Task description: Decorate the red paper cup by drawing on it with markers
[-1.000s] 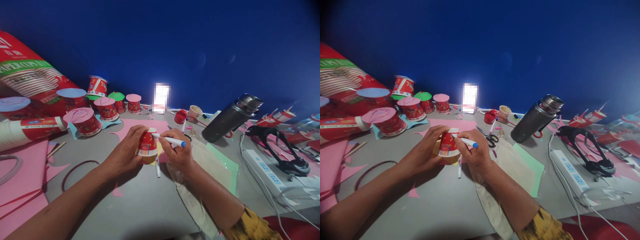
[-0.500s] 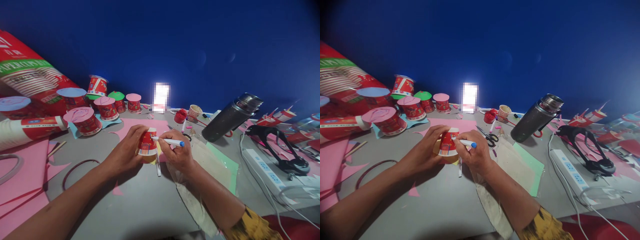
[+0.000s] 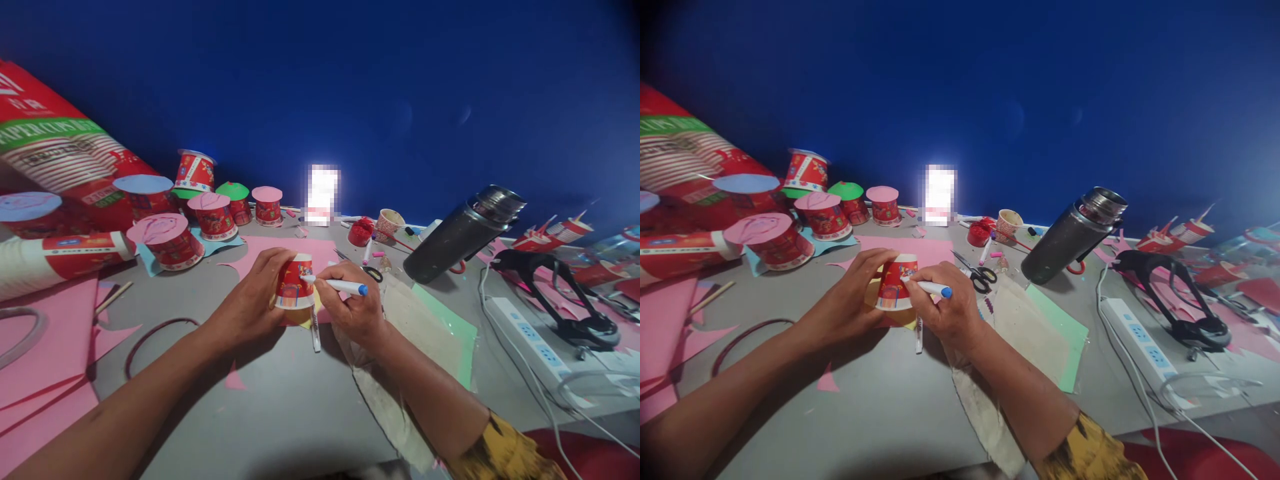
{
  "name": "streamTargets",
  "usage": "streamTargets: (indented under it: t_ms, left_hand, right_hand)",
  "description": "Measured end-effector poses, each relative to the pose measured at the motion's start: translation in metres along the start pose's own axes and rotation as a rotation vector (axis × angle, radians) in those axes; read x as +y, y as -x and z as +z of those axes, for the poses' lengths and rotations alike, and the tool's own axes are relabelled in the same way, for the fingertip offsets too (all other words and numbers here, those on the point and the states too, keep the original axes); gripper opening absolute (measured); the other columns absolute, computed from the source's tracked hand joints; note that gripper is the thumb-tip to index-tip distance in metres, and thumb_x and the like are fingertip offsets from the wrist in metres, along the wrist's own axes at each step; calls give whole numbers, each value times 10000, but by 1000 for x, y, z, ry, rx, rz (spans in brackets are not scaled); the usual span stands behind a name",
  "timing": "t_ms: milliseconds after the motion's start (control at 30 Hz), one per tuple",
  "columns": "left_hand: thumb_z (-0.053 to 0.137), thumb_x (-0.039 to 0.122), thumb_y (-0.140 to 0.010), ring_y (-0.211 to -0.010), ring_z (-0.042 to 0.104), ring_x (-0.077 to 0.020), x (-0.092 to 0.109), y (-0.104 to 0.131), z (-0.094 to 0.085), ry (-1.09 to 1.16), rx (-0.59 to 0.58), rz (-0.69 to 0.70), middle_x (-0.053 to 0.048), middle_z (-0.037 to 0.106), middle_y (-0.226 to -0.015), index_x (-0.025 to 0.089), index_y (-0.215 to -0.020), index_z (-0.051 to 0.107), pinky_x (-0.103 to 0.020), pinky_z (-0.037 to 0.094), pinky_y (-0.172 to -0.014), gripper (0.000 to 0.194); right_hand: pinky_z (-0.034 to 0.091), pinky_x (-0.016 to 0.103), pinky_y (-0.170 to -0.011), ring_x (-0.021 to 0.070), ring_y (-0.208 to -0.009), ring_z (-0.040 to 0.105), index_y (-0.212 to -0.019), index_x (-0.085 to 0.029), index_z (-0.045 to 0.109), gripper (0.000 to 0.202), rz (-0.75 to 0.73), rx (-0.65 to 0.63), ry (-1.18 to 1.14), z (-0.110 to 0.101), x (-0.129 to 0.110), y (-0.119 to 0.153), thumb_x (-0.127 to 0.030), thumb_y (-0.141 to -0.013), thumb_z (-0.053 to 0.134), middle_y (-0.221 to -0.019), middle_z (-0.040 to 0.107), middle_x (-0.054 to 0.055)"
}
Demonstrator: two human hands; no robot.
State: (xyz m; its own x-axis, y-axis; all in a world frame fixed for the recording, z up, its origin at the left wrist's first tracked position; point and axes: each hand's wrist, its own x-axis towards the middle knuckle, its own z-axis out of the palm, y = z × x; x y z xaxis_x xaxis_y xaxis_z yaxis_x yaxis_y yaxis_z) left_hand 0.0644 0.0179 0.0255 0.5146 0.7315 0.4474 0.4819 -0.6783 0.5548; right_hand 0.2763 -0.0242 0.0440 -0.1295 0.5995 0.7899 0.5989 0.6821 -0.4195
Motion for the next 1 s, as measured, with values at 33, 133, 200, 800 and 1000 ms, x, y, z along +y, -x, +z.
streamTargets:
  t_ms: [33, 133, 200, 800, 1000]
  left_hand:
    - [663, 114, -793, -1408, 570, -315, 0, 0, 0, -2, 3, 17, -127, 533, -1482, 253, -1477, 422, -511, 536, -1191, 738]
    - [651, 85, -783, -1420, 562, -307, -1, 0, -1, -2, 6, 44, -120, 533, -1480, 263, -1484, 417, -501, 524, -1207, 760]
    - [656, 96, -799, -1418, 563, -308, -1, 1, 0, 4, -2, 27, -121, 529, -1488, 265, -1488, 418, -501, 529, -1201, 748]
    - [705, 170, -827, -1426, 570, -321, 1, 1, 1, 89, -37, -29, -117, 534, -1519, 284, -1479, 427, -507, 548, -1170, 718]
    - [734, 195, -804, -1394, 598, -313, 6, 2, 1, 112, -31, -98, -100, 557, -1503, 284, -1458, 455, -494, 541, -1176, 717]
  right_hand:
    - [568, 333, -707, 188, -728, 715, -900, -233, 716, 136, -7, 10, -4, 0, 0, 0, -221, -1010, 638, -823, 799, 36]
    - [566, 333, -718, 190, -739, 714, -908, -231, 714, 129, -22, 29, -24, 0, 2, -1, -216, -1016, 643, -832, 800, 39]
    - [570, 334, -721, 190, -741, 716, -901, -233, 712, 136, -6, 13, -23, 1, 3, 0, -224, -1016, 639, -830, 796, 38]
    - [586, 360, -759, 204, -793, 731, -956, -241, 733, 91, 29, 62, -32, -1, 6, -1, -242, -1007, 657, -864, 796, 40]
    - [582, 348, -753, 198, -789, 727, -946, -237, 729, 116, 19, 65, -27, 0, 8, -1, -254, -1025, 646, -857, 794, 41]
